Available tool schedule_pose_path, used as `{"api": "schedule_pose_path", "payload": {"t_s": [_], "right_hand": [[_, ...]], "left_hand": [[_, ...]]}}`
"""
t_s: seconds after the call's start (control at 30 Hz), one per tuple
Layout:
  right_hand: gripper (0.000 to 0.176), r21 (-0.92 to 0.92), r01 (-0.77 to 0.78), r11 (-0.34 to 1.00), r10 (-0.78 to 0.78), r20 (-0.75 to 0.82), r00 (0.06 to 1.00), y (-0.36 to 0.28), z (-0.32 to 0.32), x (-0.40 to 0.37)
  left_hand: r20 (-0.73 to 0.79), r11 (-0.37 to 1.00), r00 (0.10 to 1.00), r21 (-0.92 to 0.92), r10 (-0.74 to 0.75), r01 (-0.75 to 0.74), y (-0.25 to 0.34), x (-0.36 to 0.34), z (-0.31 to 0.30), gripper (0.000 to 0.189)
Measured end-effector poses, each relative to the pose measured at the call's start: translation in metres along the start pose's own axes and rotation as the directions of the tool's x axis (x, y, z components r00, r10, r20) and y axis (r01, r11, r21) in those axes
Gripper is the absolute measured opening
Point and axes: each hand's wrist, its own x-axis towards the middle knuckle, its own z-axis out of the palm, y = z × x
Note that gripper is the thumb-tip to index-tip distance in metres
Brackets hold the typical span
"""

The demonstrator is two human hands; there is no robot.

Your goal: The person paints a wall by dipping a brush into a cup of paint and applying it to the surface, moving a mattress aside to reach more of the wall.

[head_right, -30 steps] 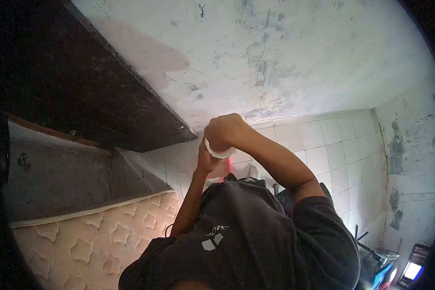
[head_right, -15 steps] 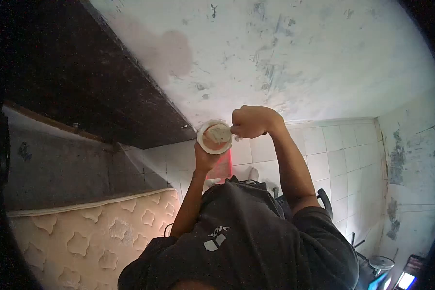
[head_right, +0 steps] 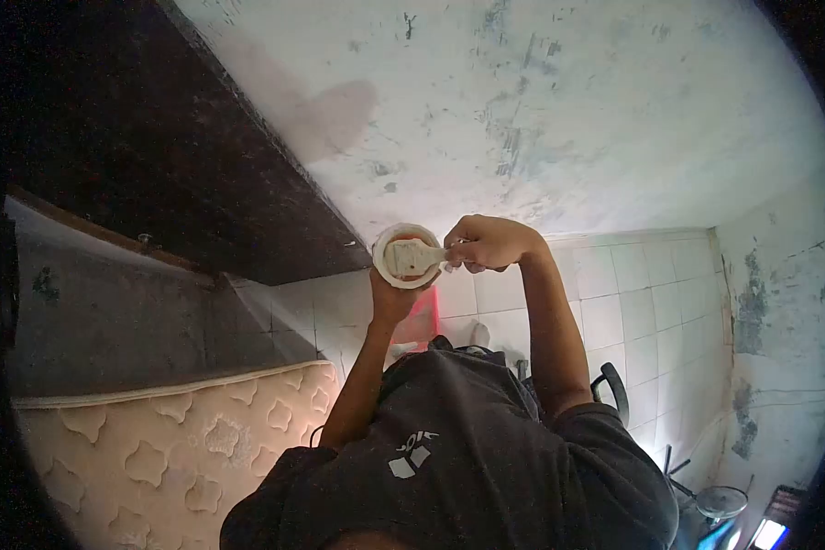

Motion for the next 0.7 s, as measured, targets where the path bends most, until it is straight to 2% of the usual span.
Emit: {"api": "schedule_pose_path", "payload": {"t_s": [0.07, 0.13, 0.2, 0.23, 0.33, 0.4, 0.43, 0.5, 0.57, 0.6, 0.7], "right_hand": [[0.021, -0.023, 0.001, 1.000, -0.001, -0.014, 1.000, 0.001, 0.002, 0.000], [0.020, -0.048, 0.000, 0.999, -0.001, -0.027, 1.000, 0.002, 0.004, -0.001], [0.019, -0.375, 0.232, 0.898, -0.299, -0.132, 0.945, 0.003, 0.009, -0.005], [0.019, -0.375, 0.233, 0.897, -0.301, -0.131, 0.945, 0.001, 0.011, -0.007], [0.014, -0.482, 0.215, 0.849, -0.317, -0.139, 0.938, -0.013, 0.018, -0.018], [0.011, -0.671, 0.137, 0.729, -0.389, -0.242, 0.889, -0.015, 0.025, -0.023], [0.011, -0.672, 0.138, 0.728, -0.388, -0.238, 0.890, -0.019, 0.029, -0.026], [0.010, -0.749, -0.010, 0.662, -0.374, -0.342, 0.862, -0.025, 0.034, -0.032], [0.011, -0.787, -0.050, 0.615, -0.395, -0.362, 0.844, -0.027, 0.041, -0.035], [0.012, -0.818, -0.093, 0.567, -0.419, -0.384, 0.823, -0.027, 0.043, -0.035], [0.017, -0.831, -0.122, 0.543, -0.434, -0.402, 0.806, -0.032, 0.051, -0.033]], "left_hand": [[-0.007, 1.000, 1.000, 0.002, 0.000, 0.000, 0.002, 0.001, -0.003, 0.062], [0.054, 1.000, 0.998, -0.002, -0.024, 0.025, -0.005, 0.002, -0.009, 0.070], [0.064, 0.999, 0.998, 0.042, -0.006, 0.003, 0.004, 0.003, -0.012, 0.070], [0.076, 0.996, 0.997, 0.087, 0.006, -0.012, 0.008, 0.004, -0.013, 0.071], [0.076, 0.992, 0.997, 0.123, 0.032, -0.041, 0.004, 0.003, -0.017, 0.073], [0.057, 0.990, 0.998, 0.137, 0.013, -0.020, 0.013, 0.002, -0.015, 0.073], [0.038, 0.988, 0.999, 0.152, -0.002, -0.003, 0.016, 0.003, -0.015, 0.073], [0.035, 0.991, 0.999, 0.131, -0.007, 0.003, 0.013, 0.002, -0.015, 0.072], [0.035, 0.994, 0.999, 0.109, -0.014, 0.010, 0.011, 0.001, -0.014, 0.072], [0.031, 0.995, 0.999, 0.095, 0.021, -0.024, 0.011, 0.001, -0.014, 0.071], [0.045, 0.990, 0.996, 0.120, 0.076, -0.080, 0.020, 0.002, -0.013, 0.070]]}}
